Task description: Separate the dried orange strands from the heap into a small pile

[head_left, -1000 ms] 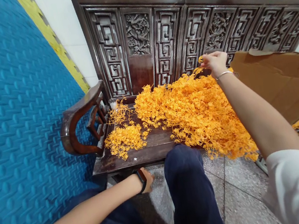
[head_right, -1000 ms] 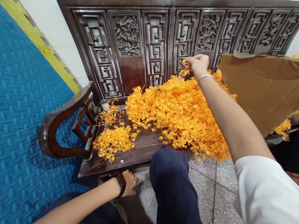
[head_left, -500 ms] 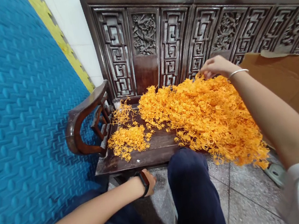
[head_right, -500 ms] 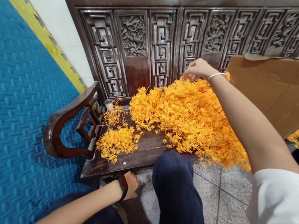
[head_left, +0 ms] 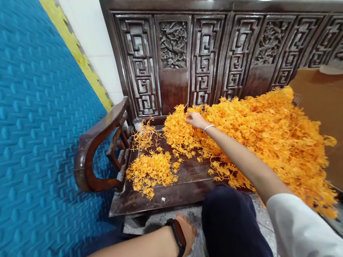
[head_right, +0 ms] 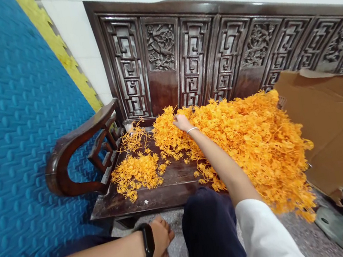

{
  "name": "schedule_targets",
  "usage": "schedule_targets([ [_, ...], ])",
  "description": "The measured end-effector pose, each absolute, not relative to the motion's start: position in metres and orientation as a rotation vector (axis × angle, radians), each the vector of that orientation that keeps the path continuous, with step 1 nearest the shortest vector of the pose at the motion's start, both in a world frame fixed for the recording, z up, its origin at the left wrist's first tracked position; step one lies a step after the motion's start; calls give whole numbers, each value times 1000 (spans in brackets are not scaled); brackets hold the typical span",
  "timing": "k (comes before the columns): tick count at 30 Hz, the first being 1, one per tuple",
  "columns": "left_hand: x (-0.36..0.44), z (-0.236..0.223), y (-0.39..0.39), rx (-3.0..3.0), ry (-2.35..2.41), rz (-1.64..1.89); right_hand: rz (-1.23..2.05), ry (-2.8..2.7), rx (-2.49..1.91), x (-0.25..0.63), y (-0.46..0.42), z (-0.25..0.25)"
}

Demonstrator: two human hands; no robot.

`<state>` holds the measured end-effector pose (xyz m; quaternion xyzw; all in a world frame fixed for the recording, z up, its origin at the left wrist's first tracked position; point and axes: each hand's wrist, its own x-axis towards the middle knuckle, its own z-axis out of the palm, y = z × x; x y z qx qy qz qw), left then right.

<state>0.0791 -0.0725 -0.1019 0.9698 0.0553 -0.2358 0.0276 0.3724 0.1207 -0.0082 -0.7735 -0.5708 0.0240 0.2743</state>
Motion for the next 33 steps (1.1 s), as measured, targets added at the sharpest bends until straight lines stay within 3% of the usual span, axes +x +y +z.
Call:
schedule_targets([
  [5, 77, -88, -73, 3011, 99, -761, 89, -1423, -2135, 376, 153, -47],
  [9, 77, -74, -70, 2980, 82, -855, 86, -1378, -2121, 385, 164, -49],
  [21, 71, -84, -66, 2986, 139, -634, 151, -1200, -1892, 382, 167, -58],
  [28, 65, -76, -62, 2929, 163, -771, 108, -844, -1631, 409, 158, -11],
  [33, 67, -74, -53, 2928, 32, -655, 204, -671, -1407, 428, 151, 39],
])
